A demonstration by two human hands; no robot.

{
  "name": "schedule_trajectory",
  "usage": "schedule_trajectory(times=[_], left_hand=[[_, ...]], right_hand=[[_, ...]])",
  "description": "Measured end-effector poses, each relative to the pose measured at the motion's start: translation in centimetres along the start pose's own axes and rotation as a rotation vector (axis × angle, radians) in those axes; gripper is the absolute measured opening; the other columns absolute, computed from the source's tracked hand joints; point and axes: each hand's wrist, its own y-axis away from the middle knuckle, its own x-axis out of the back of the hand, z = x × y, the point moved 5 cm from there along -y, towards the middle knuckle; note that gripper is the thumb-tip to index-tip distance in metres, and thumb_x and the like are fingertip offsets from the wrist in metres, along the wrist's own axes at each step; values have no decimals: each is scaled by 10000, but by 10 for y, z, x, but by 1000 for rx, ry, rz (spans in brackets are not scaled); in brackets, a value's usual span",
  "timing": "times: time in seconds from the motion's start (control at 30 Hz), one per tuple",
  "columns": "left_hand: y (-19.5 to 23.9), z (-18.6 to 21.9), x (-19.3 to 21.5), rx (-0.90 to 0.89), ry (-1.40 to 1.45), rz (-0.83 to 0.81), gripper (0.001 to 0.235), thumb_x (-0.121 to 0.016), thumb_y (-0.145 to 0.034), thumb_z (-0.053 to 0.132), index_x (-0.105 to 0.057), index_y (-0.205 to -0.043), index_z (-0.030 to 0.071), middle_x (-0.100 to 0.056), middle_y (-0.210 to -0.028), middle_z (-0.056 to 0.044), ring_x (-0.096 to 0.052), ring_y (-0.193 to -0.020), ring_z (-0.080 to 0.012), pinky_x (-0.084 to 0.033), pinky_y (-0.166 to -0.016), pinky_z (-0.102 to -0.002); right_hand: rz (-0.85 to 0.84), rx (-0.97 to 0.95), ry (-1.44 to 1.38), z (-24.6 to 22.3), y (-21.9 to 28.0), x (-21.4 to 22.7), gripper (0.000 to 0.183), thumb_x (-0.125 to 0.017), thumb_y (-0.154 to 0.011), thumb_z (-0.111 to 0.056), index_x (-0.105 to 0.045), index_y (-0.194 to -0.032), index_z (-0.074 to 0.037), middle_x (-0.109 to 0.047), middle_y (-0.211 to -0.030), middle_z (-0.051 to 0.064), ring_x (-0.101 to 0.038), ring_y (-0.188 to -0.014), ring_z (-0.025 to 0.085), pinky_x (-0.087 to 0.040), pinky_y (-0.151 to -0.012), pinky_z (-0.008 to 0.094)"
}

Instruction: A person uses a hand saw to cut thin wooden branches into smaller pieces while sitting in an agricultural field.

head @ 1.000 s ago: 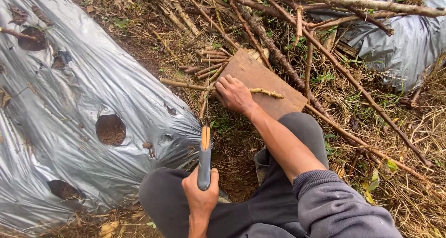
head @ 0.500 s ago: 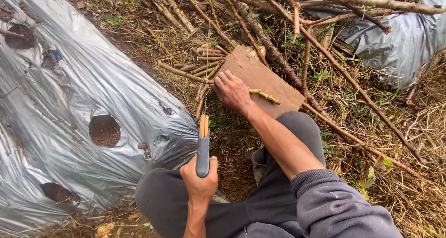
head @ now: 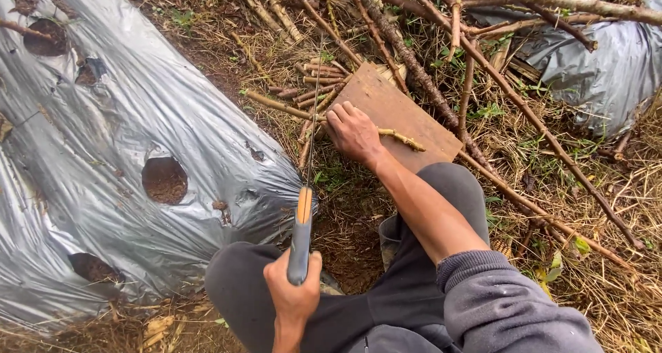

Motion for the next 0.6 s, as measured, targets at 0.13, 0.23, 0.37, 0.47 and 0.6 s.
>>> schedule_trajectory(times=[0.13, 0.23, 0.37, 0.47, 0.6], left_hand=[[-40, 5, -24, -64, -5, 43, 269, -676, -771, 73, -501, -569, 37, -454, -457, -27, -308, -424, -153, -340, -419, -330], [-28, 6, -21, -41, -25, 5, 255, -679, -771, 90, -519, -578, 42, -455, -446, -34, -304, -404, -167, -336, -405, -343], [13, -14, -6, 15, -5, -13, 198, -708, -735, 64, -575, -591, 40, -489, -430, -23, -338, -380, -157, -335, -398, -320], [35, -17, 6, 107, -12, 14, 147, -716, -702, 67, -626, -592, 31, -527, -410, -27, -384, -355, -149, -367, -386, -302], [14, -1, 6, 8, -26, 5, 269, -717, -716, 64, -519, -534, 55, -466, -408, -26, -323, -360, -163, -313, -386, -326]], right_hand=[[23, -60, 4, 7, -1, 3, 249, -466, -1085, -265, -528, -934, -78, -497, -872, 62, -470, -759, 183, -476, -613, 310], [30, -70, -12, 5, 1, 2, 275, -474, -1087, -294, -523, -920, -81, -495, -871, 57, -471, -752, 178, -468, -588, 299], [9, -91, -3, 10, -1, -2, 287, -429, -1099, -308, -518, -926, -97, -490, -862, 46, -462, -738, 170, -457, -577, 299], [12, -47, -9, 1, 1, 2, 253, -457, -1090, -286, -519, -930, -100, -489, -861, 45, -458, -738, 169, -456, -596, 299], [15, -106, -16, 7, -4, 5, 325, -431, -1104, -313, -535, -905, -79, -488, -827, 48, -453, -721, 168, -442, -573, 301]])
